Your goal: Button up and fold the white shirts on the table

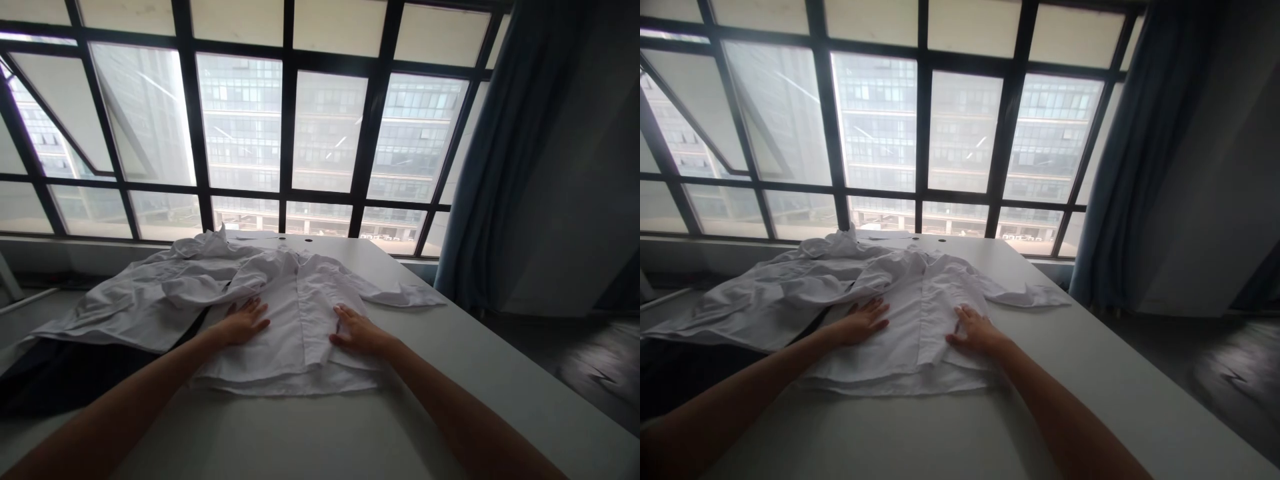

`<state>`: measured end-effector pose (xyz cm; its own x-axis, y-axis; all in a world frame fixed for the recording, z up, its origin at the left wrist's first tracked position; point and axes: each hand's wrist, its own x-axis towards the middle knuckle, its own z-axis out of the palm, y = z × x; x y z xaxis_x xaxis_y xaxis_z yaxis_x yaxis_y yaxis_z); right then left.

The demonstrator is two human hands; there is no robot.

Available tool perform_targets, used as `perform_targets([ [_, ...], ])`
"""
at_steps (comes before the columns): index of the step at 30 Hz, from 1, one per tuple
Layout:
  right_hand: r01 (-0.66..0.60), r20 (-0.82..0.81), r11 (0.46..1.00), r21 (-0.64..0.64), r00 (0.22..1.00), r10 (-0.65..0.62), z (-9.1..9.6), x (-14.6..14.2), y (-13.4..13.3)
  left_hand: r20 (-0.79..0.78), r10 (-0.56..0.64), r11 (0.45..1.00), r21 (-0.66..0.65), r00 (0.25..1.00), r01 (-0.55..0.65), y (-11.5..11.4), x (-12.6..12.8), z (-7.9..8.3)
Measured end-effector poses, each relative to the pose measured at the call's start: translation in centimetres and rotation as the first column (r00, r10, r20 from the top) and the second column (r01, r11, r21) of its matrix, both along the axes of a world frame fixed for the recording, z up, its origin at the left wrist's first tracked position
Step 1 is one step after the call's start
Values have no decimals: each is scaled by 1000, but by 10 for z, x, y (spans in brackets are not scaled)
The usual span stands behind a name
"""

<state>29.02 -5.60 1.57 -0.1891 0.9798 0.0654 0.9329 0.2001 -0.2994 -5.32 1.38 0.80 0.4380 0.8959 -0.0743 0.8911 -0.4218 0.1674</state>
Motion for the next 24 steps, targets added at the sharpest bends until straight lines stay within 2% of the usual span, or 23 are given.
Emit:
perform_targets([
  [4,-171,-115,984,-41,979,166,7,-6,-29,54,-58,998,15,997,57,-24,-3,8],
  [6,-218,-157,973,-74,966,204,14,-6,-38,95,-159,987,38,983,156,-45,5,18],
  [9,-249,-164,960,-130,960,227,24,-5,-45,157,-371,929,78,915,363,-79,21,36],
  [12,-275,-151,954,-120,955,257,32,-9,-50,137,-464,885,120,875,450,-102,32,48],
  [18,-334,-69,942,30,940,335,40,-35,-64,36,-466,869,206,884,450,-111,41,49],
  [24,-337,18,930,145,941,338,26,-62,-64,32,-396,872,328,918,364,-107,43,42],
])
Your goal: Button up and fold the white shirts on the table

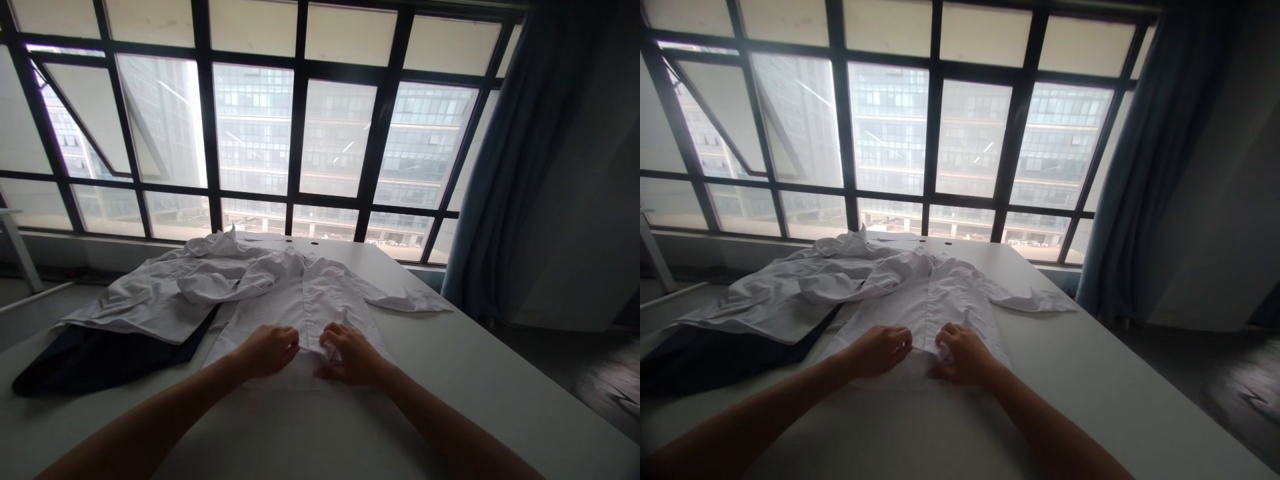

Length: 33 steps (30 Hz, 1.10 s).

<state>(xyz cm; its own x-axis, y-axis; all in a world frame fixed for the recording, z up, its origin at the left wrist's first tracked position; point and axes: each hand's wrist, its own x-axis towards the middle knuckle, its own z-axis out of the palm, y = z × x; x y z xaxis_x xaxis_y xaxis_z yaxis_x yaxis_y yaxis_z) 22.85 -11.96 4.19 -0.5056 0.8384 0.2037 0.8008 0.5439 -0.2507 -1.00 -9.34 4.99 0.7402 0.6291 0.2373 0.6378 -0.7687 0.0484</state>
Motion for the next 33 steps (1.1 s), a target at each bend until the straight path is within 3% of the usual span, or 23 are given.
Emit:
perform_targets([
  [3,133,-3,987,96,991,-133,-6,-6,5,94,18,999,39,995,-21,3,-1,0],
  [7,326,-115,928,181,944,-310,-5,-4,8,197,61,996,59,979,-74,4,-1,3],
  [14,318,-116,933,170,946,-302,-12,-16,3,226,87,995,30,970,-96,-2,3,12],
  [21,479,-194,838,260,877,-440,-3,-13,10,227,22,998,47,974,-33,-5,-3,24],
  [25,535,-224,813,230,842,-491,10,2,13,250,8,998,60,968,-24,-6,-8,29],
  [28,575,-236,808,126,809,-539,14,15,17,297,35,996,73,954,-59,-6,-12,32],
  [33,428,-134,902,-51,892,-431,8,15,15,334,60,989,105,941,-100,-4,-15,34],
])
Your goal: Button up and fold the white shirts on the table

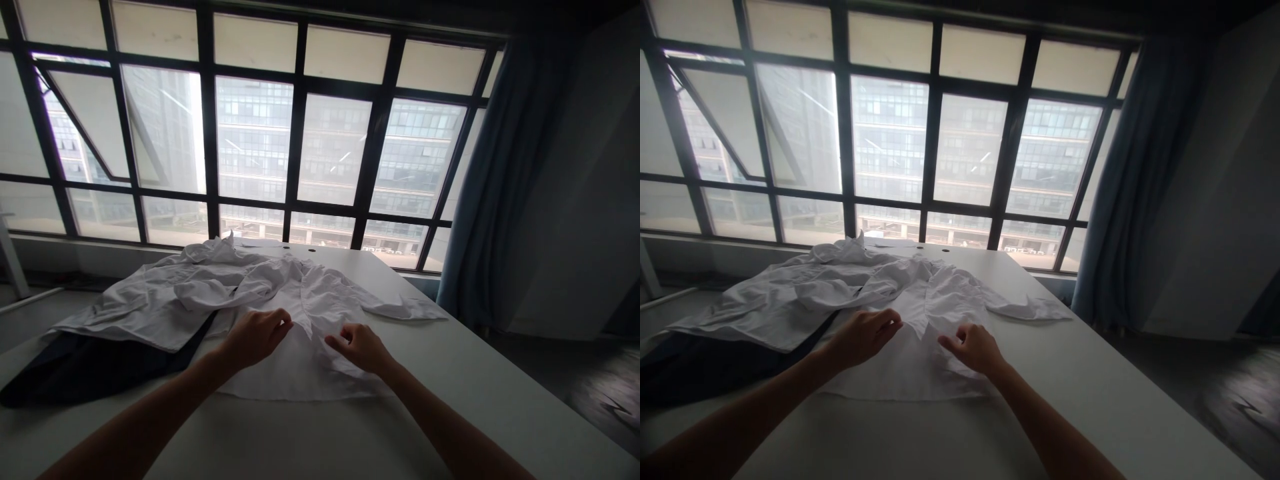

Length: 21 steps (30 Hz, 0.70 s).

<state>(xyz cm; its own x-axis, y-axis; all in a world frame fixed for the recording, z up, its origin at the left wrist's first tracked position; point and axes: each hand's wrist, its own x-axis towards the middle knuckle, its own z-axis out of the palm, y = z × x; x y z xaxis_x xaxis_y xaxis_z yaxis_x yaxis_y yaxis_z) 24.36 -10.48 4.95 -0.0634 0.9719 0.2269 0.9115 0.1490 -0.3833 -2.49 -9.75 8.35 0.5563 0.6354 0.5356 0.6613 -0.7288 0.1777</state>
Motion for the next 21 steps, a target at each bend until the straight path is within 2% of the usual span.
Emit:
perform_targets([
  [2,-22,73,999,-39,997,25,-5,-11,-4,12,6,1000,12,1000,-6,1,0,-1],
  [6,66,243,997,-26,968,-58,-9,-32,-8,29,-28,999,29,999,27,3,-1,-4],
  [10,148,292,985,-86,949,-117,0,-19,-4,43,-50,997,59,998,47,6,-3,-7],
  [12,144,220,984,-108,968,-118,7,1,0,62,-55,994,94,997,49,8,-4,-9],
  [14,113,92,991,-65,990,-107,15,22,3,77,-63,991,127,995,53,10,-4,-10],
  [17,108,-184,980,167,980,-77,25,41,7,69,-86,990,115,994,78,9,-3,-10],
  [19,82,-388,952,295,921,41,28,40,6,57,-112,991,83,992,107,6,-2,-8],
  [21,-36,-539,946,322,814,215,29,31,2,49,-155,988,33,987,153,0,-1,-4],
])
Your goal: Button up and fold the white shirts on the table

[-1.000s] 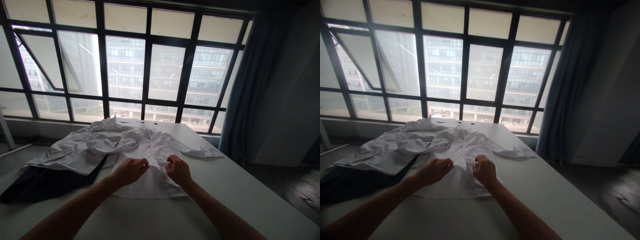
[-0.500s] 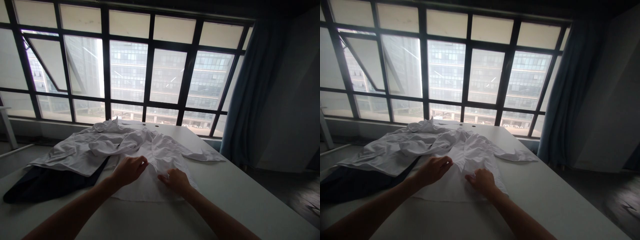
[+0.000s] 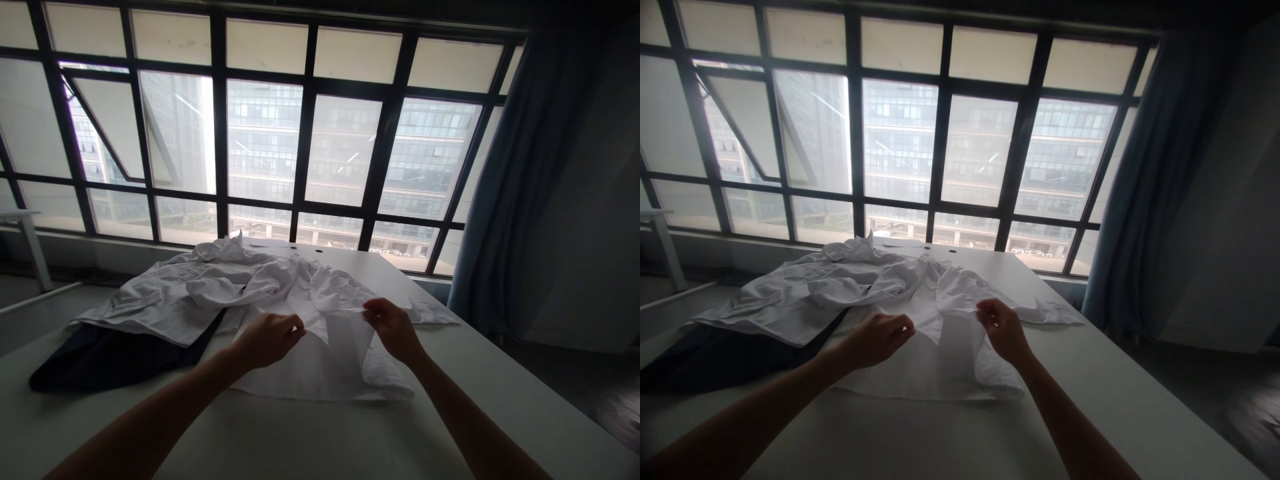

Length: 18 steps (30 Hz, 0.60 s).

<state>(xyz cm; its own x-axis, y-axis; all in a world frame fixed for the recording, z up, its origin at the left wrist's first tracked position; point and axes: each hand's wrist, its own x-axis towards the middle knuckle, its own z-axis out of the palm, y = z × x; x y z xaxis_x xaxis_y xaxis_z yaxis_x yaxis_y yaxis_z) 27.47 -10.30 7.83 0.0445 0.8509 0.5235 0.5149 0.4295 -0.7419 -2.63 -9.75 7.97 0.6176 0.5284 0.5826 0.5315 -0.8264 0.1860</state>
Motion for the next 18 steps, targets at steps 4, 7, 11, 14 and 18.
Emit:
perform_targets([
  [4,-360,-112,925,-120,931,348,0,-24,-15,-54,-98,985,-147,994,89,-14,4,9],
  [7,-425,-96,881,-210,905,414,-2,-33,-21,-157,-175,950,-285,972,125,-22,8,10],
  [11,-590,-164,740,-323,805,570,-10,-36,-20,-229,-269,867,-481,936,132,-23,10,8],
  [14,-563,-87,733,-381,811,578,-15,-28,-12,-230,-299,804,-583,926,115,-13,6,5],
  [18,-52,439,969,-243,885,157,-23,2,8,-279,-52,913,-403,959,-68,16,-7,-8],
])
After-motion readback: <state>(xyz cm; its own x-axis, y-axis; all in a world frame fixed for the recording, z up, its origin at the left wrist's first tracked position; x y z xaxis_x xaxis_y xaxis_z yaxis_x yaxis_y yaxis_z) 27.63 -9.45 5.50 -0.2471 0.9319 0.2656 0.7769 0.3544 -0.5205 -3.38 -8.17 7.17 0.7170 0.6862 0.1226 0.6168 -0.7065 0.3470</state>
